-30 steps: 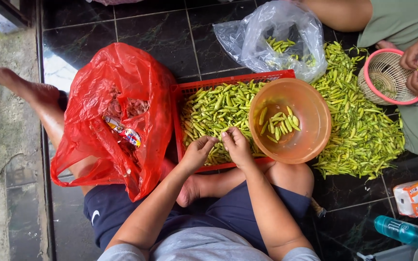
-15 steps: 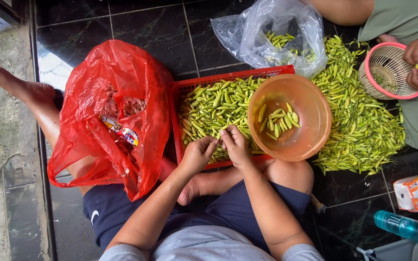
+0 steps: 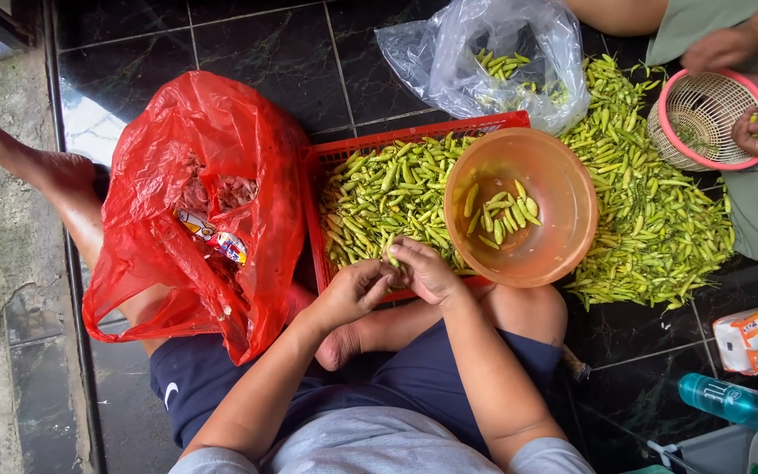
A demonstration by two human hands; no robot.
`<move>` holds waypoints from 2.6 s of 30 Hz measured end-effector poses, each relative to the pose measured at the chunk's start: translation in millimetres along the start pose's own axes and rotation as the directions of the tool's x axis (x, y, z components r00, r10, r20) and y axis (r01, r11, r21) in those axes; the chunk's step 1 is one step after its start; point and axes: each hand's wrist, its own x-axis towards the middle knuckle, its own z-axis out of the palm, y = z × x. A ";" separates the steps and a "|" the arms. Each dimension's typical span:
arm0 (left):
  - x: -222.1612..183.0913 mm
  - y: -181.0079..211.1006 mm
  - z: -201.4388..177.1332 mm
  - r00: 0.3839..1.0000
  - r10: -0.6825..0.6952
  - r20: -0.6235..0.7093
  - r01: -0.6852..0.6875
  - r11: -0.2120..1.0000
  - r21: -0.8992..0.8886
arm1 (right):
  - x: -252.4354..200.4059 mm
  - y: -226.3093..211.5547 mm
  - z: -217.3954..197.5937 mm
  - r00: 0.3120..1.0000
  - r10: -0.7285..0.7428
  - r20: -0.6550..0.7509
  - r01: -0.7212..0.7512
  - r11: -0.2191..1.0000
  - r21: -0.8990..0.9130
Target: A person is manually removing the stems from green chilies and sorting them into containers while sitting on the floor.
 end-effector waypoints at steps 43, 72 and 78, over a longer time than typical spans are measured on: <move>-3.9 -47.1 20.4 0.830 -0.536 -0.156 0.455 0.812 -0.365 | 9.5 17.4 4.7 0.973 -0.216 -0.083 0.193 0.956 -0.223; 48.9 -77.3 -8.5 0.921 -0.313 -0.231 0.389 0.758 0.523 | 11.0 -9.1 -7.6 0.972 -0.046 -0.231 0.089 0.980 0.180; 53.8 -121.2 11.8 0.977 0.072 -0.201 0.169 0.316 0.934 | 11.6 -11.8 -6.2 0.969 -0.048 -0.243 0.096 0.977 0.191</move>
